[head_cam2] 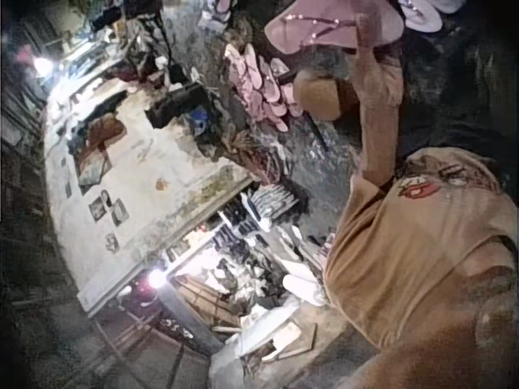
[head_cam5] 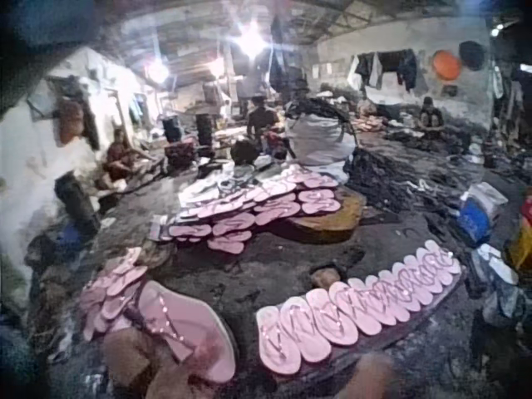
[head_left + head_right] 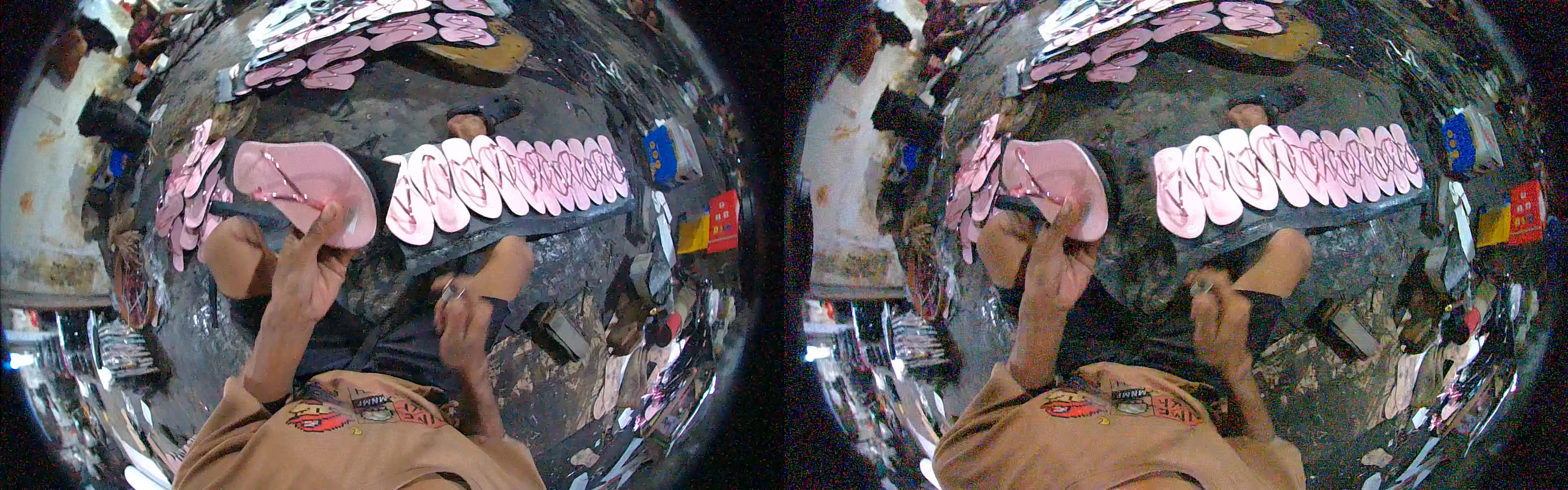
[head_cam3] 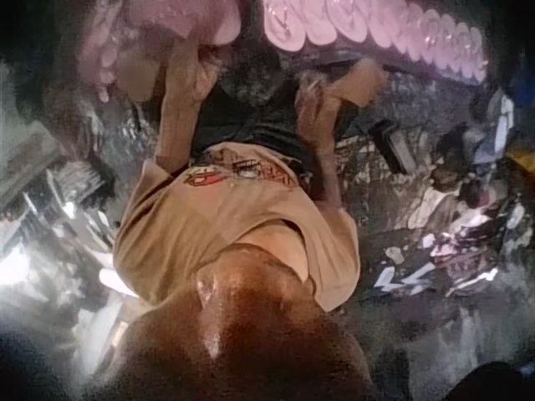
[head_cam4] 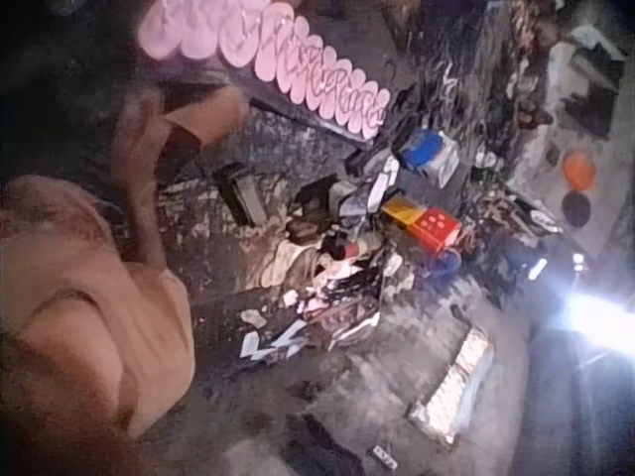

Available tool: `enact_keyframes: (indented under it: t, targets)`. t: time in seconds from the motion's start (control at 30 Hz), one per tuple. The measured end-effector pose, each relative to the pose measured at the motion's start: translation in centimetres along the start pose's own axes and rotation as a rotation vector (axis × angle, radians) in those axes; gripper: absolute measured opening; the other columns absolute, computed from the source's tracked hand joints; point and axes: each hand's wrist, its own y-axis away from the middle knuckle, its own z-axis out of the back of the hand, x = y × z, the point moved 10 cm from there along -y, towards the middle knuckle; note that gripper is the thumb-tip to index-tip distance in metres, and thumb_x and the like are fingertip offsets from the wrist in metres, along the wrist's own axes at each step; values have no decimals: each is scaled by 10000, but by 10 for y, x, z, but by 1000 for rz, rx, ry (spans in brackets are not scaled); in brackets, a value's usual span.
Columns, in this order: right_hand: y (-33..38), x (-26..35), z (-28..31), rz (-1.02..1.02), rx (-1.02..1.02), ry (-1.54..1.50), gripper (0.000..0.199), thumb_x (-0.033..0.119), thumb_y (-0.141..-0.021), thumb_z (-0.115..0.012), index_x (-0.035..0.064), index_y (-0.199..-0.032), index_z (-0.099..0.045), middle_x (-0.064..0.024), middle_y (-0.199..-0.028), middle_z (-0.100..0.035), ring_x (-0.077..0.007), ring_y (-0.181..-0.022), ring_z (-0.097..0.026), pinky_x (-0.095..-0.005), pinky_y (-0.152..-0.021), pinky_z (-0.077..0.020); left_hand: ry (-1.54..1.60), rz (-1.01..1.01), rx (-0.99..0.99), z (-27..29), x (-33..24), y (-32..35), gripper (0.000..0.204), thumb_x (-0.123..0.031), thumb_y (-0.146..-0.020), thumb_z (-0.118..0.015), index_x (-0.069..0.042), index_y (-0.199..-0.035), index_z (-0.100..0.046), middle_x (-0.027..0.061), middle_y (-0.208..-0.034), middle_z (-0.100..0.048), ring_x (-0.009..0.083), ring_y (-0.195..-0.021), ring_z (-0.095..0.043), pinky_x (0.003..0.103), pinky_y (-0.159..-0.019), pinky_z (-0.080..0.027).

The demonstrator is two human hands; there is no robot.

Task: The person sits on the floor and uses a knife to trim excess material from the edges of pink flip-flops. They handle each flip-flop one at a time, scrape the edges, and place the trimmed items into a growing pile.

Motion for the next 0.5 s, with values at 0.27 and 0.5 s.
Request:
enact_keyframes:
  t: [0.27, 0.5]
  targets:
    - [106, -30, -12, -208, 172, 282, 356, 409, -1010, -522, 70, -911, -561, -173, -729, -621, -406, -627, -636, -460, -527, -475, -26, 0, -118, 6, 22, 14, 399, -125, -904, -752, -90, -1253, -561, 44, -1180, -643, 189, -1126, -644, 371, -932, -588]
    - [17, -20, -20, -61, 156, 429, 408, 467, -1001, -530, 77, -880, -534, -158, -688, -602, -413, -630, -624, -469, -536, -463, -157, 67, -25, 38, 33, 24, 389, -78, -897, -743, -106, -1247, -574, 36, -1147, -641, 168, -1100, -638, 390, -904, -593]
